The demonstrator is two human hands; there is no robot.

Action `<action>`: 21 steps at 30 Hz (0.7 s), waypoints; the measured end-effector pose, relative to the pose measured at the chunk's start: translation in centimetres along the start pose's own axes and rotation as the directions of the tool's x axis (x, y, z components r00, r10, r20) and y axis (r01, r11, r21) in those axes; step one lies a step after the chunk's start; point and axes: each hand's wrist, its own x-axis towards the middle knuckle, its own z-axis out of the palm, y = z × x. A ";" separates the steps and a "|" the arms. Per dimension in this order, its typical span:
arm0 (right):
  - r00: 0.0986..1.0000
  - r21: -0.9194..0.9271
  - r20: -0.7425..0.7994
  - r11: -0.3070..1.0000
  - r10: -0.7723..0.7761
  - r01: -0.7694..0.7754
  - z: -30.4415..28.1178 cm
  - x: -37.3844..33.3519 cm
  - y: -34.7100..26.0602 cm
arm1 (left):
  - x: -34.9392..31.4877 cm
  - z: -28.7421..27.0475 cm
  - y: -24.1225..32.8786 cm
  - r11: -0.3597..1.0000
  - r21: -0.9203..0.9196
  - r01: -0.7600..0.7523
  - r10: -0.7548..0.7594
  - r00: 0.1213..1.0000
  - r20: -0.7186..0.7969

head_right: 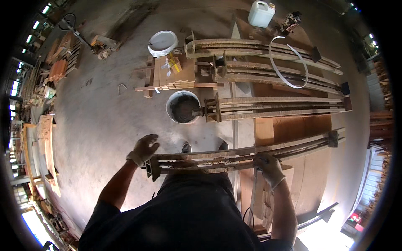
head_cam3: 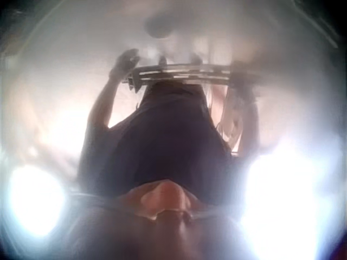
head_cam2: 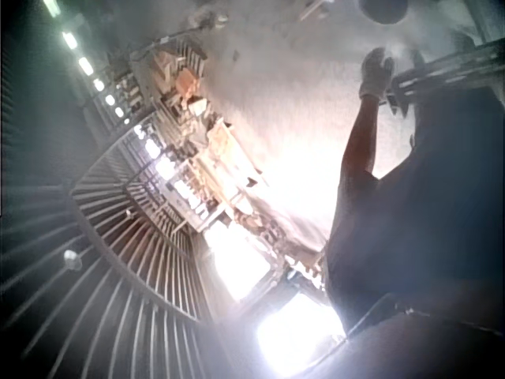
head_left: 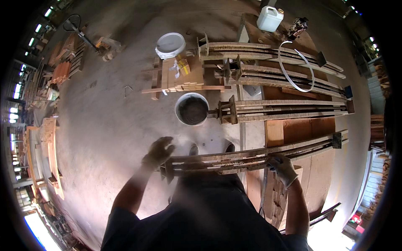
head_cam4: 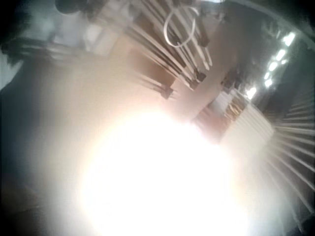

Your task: The person assembles wooden pallets by hand in a workshop. They pick up wooden slats and place them into a jig, then use a hammer to drive nails into the wood to secure the pieces. The person also moves around the workshop to retrieve materials and tools.

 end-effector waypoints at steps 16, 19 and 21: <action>0.986 -0.981 0.111 0.147 -0.128 0.130 -15.4 9.4 0.9 | 8.1 19.4 13.1 0.968 0.218 -0.127 -0.091 0.629 0.772; 0.992 -0.993 0.115 0.000 -0.044 0.115 -16.4 10.5 1.3 | 8.2 19.9 13.2 0.971 0.226 -0.075 -0.134 0.612 0.779; 0.990 -0.993 0.105 -0.057 -0.095 0.100 -18.8 10.9 5.4 | 8.7 20.0 13.9 0.971 0.226 -0.083 -0.137 0.580 0.803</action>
